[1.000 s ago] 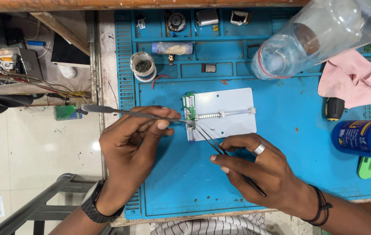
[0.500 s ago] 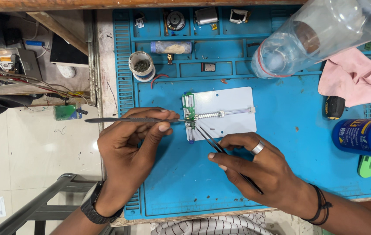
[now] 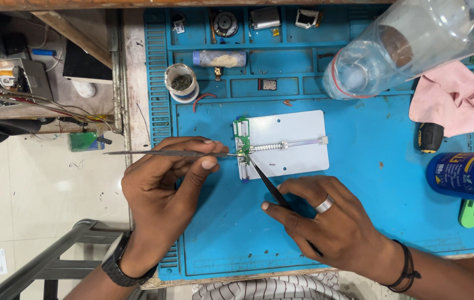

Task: The person wipes a circuit board held in a clamp jig with a cloth, applies paste from a small jar onto the board using a pick, files and cleans the board edge with a file and tweezers, then heats the board with a hot air gun while manipulating components with tweezers.

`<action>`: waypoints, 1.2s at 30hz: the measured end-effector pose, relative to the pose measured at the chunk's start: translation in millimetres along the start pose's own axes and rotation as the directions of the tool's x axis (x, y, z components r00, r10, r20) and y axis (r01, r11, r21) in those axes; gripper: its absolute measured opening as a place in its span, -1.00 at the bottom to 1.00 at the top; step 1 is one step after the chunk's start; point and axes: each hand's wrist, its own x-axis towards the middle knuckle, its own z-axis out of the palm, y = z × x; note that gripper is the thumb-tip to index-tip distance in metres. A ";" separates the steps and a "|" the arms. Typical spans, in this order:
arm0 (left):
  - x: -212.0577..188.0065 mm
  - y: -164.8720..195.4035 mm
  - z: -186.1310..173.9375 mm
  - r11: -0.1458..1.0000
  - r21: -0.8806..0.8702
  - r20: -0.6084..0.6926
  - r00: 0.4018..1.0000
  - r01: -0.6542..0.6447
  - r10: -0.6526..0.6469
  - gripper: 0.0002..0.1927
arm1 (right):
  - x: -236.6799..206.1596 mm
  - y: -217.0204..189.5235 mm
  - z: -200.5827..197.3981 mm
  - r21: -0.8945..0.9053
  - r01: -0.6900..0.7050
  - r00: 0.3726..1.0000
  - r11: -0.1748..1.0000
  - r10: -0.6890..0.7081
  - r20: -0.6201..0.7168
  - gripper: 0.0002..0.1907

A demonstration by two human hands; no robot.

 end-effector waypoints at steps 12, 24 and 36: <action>-1.2 1.6 1.1 1.000 0.021 -0.003 1.000 0.015 -0.015 -0.84 | -1.7 -1.8 -6.5 0.012 -0.058 0.995 0.998 0.059 -0.084 -0.67; 0.3 4.4 0.0 0.998 0.053 0.023 0.999 -0.044 0.043 -0.91 | -0.6 -0.8 -4.5 0.162 -0.115 0.982 0.980 0.137 -0.133 -0.71; 0.9 11.3 0.6 0.994 0.110 0.046 0.999 -0.014 0.009 -0.84 | 1.7 -0.8 -1.9 0.180 -0.141 0.978 0.974 0.165 -0.130 -0.69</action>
